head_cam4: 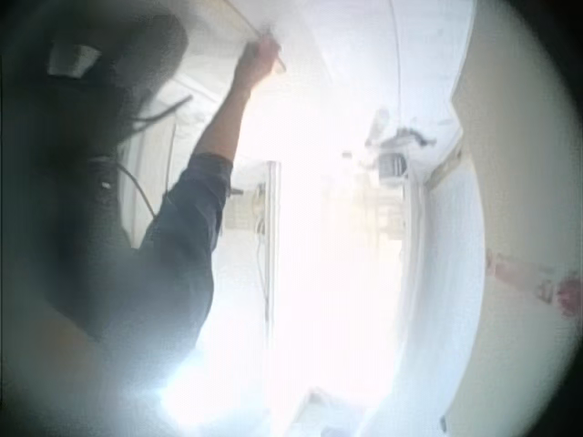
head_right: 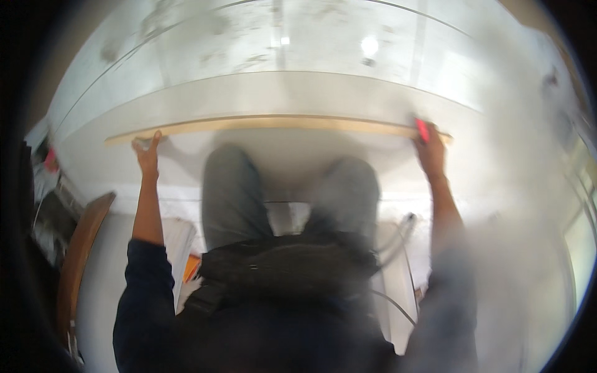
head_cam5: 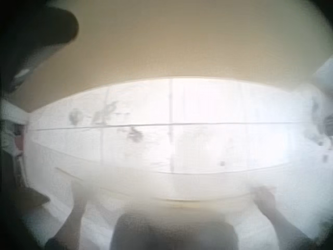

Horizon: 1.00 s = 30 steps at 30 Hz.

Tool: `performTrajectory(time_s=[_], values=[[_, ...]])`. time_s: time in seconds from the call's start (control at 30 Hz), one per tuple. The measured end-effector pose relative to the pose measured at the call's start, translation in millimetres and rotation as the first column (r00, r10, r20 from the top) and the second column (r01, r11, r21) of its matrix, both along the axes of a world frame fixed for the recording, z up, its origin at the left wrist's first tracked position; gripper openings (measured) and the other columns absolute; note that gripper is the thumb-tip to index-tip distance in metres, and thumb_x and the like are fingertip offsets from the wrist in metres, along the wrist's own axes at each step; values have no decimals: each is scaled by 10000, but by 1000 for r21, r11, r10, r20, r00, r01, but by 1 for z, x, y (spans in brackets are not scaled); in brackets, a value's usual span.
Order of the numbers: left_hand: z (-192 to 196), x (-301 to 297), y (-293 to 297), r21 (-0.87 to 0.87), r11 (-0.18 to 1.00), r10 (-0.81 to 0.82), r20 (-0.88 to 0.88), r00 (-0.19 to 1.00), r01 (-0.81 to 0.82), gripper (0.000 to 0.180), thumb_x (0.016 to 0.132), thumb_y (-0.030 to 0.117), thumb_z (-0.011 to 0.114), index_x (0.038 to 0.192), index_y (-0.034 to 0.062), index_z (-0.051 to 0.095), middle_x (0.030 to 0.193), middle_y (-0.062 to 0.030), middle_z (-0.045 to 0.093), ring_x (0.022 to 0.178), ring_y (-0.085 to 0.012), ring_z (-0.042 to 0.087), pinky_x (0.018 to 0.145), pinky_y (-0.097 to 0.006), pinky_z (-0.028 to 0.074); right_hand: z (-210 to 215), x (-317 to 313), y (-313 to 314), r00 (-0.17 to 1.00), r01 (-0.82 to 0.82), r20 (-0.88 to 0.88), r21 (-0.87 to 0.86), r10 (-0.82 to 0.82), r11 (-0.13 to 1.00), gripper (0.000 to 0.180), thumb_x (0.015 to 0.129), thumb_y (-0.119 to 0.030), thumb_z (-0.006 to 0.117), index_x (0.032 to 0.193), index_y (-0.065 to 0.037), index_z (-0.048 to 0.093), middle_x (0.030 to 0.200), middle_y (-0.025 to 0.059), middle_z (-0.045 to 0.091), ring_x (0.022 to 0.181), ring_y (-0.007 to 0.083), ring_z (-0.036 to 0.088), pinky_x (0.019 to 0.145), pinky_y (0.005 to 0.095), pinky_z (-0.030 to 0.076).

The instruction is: The person sits on a tiled floor and uses a utility knife to cut a large sheet of plywood. They use a long wooden straightedge as a guide to score the material, repeatedly running the blade along the edge to deepen the cut. The person adjusts the plywood and the guide to continue cutting along the marked line.

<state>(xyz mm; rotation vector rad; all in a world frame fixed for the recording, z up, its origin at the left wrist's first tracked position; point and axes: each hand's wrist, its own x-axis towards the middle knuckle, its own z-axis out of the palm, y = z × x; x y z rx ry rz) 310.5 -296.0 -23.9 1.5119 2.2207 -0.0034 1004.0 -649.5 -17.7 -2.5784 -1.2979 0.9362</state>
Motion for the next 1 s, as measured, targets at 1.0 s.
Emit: performTrajectory(time_s=[1.0], values=[[35, 212, -59, -286, 934, 234, 32, 972, -216, 1563, 525, 457, 946, 1526, -85, -124, 1623, -307, -70, 1524, -414, -88, 1230, -526, 39, 57, -147, 194, 885, -358, -300, 51, 356, 932, 354, 996, -101, 477, 1331, -2, 533, 1235, 259, 626, 1175, 398, 604, 983, 425, 468]])
